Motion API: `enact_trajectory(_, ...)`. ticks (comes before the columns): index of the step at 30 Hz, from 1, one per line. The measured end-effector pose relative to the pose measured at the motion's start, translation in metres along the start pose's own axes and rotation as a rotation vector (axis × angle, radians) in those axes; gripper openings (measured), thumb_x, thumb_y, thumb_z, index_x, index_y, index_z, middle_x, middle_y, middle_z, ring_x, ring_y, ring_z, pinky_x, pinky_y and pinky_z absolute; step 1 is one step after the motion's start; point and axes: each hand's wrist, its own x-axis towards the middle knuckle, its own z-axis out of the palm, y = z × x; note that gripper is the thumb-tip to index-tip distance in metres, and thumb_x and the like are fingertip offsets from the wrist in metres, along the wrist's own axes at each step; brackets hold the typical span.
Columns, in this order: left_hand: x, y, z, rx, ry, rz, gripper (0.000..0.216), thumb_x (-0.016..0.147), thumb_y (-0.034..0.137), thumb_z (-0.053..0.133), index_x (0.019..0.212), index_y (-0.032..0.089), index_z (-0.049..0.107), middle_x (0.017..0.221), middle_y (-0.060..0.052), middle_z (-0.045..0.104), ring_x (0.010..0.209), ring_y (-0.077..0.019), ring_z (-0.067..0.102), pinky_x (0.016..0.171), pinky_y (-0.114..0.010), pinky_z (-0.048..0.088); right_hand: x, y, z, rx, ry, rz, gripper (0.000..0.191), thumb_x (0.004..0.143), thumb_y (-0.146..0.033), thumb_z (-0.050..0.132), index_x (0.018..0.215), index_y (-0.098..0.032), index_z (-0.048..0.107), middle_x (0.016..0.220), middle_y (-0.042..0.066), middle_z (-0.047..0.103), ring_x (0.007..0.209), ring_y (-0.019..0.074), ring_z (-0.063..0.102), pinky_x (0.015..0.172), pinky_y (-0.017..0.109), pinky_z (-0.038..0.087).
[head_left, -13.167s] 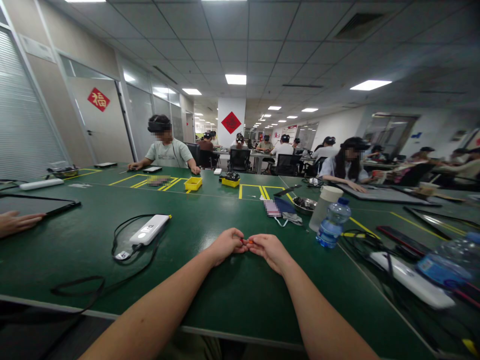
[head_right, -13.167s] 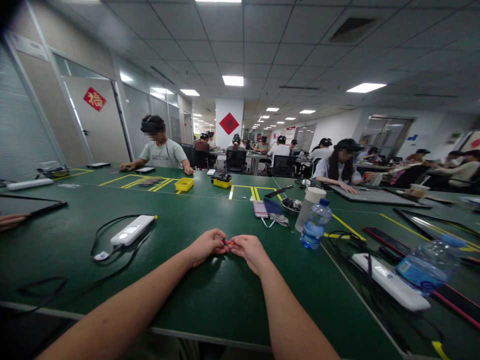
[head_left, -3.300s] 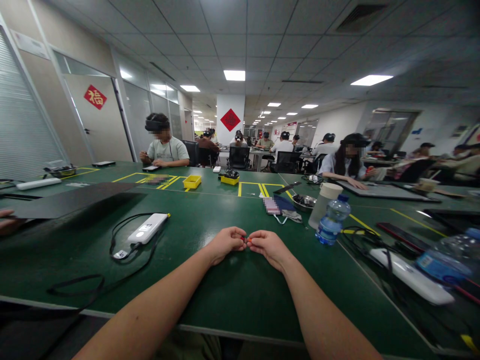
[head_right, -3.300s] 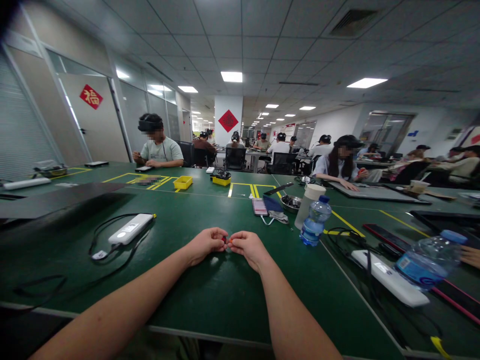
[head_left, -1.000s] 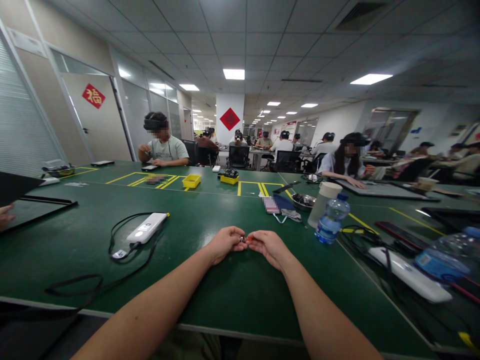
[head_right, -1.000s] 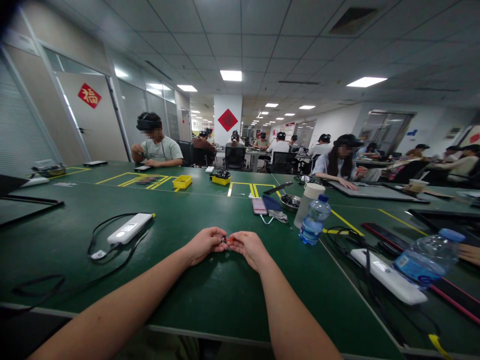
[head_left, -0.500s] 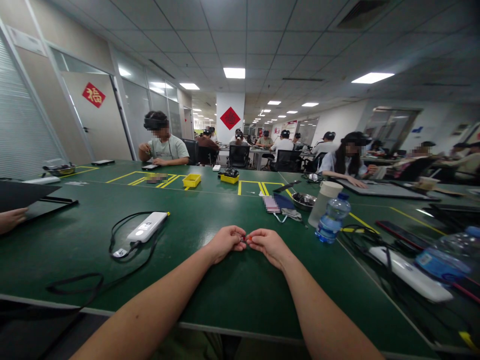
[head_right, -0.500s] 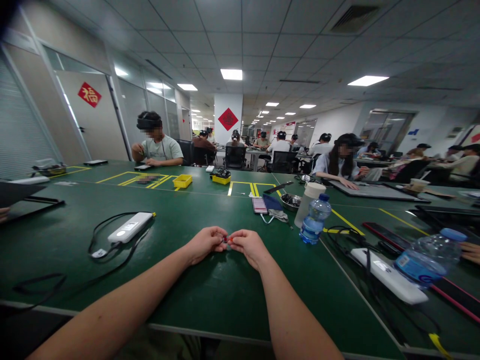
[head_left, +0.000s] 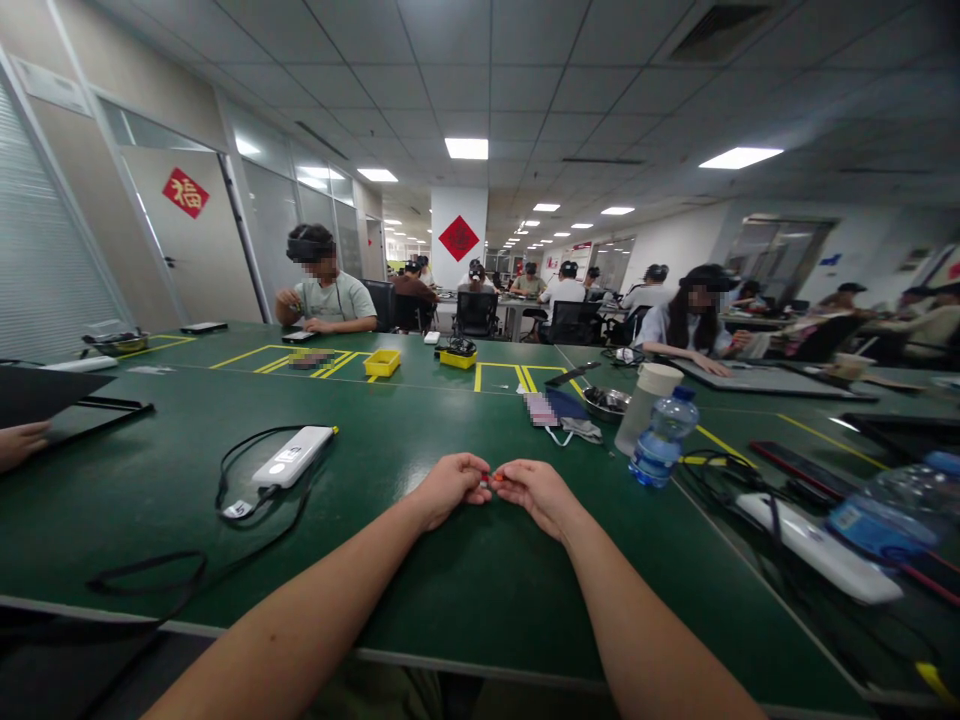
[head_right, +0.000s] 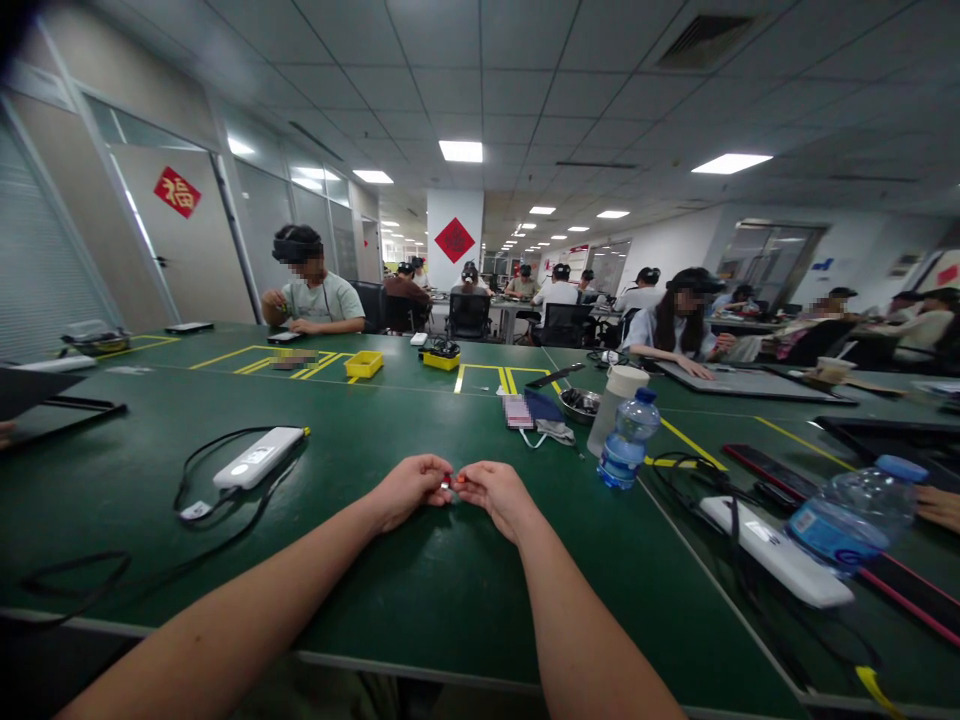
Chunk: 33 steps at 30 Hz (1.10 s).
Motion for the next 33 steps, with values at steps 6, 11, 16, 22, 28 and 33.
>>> enact_trajectory(6, -0.0019, 0.0023, -0.0003, -0.031, -0.038, -0.005, 0.019, 0.07, 0.008, 0.055, 0.089, 0.011, 0.056, 0.079, -0.009, 0.064, 0.063, -0.0115, 0.063, 0.059, -0.02, 0.051, 0.0024, 0.0054, -0.0013, -0.024, 0.022, -0.028, 0.012, 0.065, -0.012, 0.065, 0.077, -0.012, 0.063, 0.081, 0.009, 0.068, 0.075, 0.0153, 0.065, 0.071, 0.027, 0.053)
enact_trajectory(11, -0.0035, 0.0021, 0.0003, -0.011, -0.045, 0.022, 0.025, 0.067, 0.005, 0.058, 0.091, 0.011, 0.055, 0.075, -0.007, 0.062, 0.063, -0.0109, 0.063, 0.06, -0.02, 0.051, 0.0017, 0.0064, -0.0021, -0.042, 0.02, -0.034, 0.015, 0.062, -0.011, 0.067, 0.077, -0.012, 0.062, 0.084, 0.009, 0.067, 0.073, 0.0152, 0.065, 0.072, 0.028, 0.052)
enact_trajectory(16, -0.0027, 0.0009, -0.0013, -0.055, -0.07, 0.02, 0.028, 0.069, 0.003, 0.057, 0.095, 0.012, 0.053, 0.079, -0.007, 0.062, 0.067, -0.0123, 0.064, 0.063, -0.023, 0.052, -0.0003, 0.0037, 0.0005, -0.042, 0.031, -0.049, 0.021, 0.061, -0.013, 0.069, 0.081, -0.013, 0.062, 0.075, 0.005, 0.065, 0.069, 0.0153, 0.065, 0.068, 0.028, 0.053)
enact_trajectory(22, -0.0011, 0.002, -0.0019, -0.099, -0.041, -0.054, 0.022, 0.072, 0.007, 0.056, 0.093, 0.011, 0.051, 0.076, -0.008, 0.062, 0.066, -0.013, 0.064, 0.063, -0.023, 0.053, 0.0003, 0.0017, 0.0012, -0.022, 0.024, -0.022, 0.014, 0.067, -0.021, 0.067, 0.075, -0.011, 0.062, 0.074, 0.009, 0.066, 0.068, 0.0149, 0.064, 0.067, 0.027, 0.053)
enact_trajectory(28, -0.0005, 0.0022, -0.0026, -0.091, -0.051, -0.072, 0.022, 0.072, 0.01, 0.058, 0.093, 0.011, 0.052, 0.078, -0.01, 0.064, 0.068, -0.0142, 0.065, 0.066, -0.025, 0.052, 0.0002, -0.0001, 0.0006, 0.019, 0.002, 0.008, 0.013, 0.07, -0.022, 0.064, 0.075, -0.01, 0.063, 0.075, 0.011, 0.067, 0.069, 0.0152, 0.065, 0.068, 0.027, 0.053)
enact_trajectory(33, -0.0025, 0.0015, -0.0005, -0.015, -0.076, -0.039, 0.029, 0.068, 0.01, 0.062, 0.095, 0.01, 0.052, 0.076, -0.009, 0.064, 0.067, -0.0136, 0.064, 0.065, -0.024, 0.051, 0.0009, 0.0044, 0.002, -0.068, 0.019, -0.032, 0.017, 0.061, -0.014, 0.07, 0.077, -0.012, 0.063, 0.073, 0.007, 0.066, 0.069, 0.015, 0.065, 0.07, 0.027, 0.052)
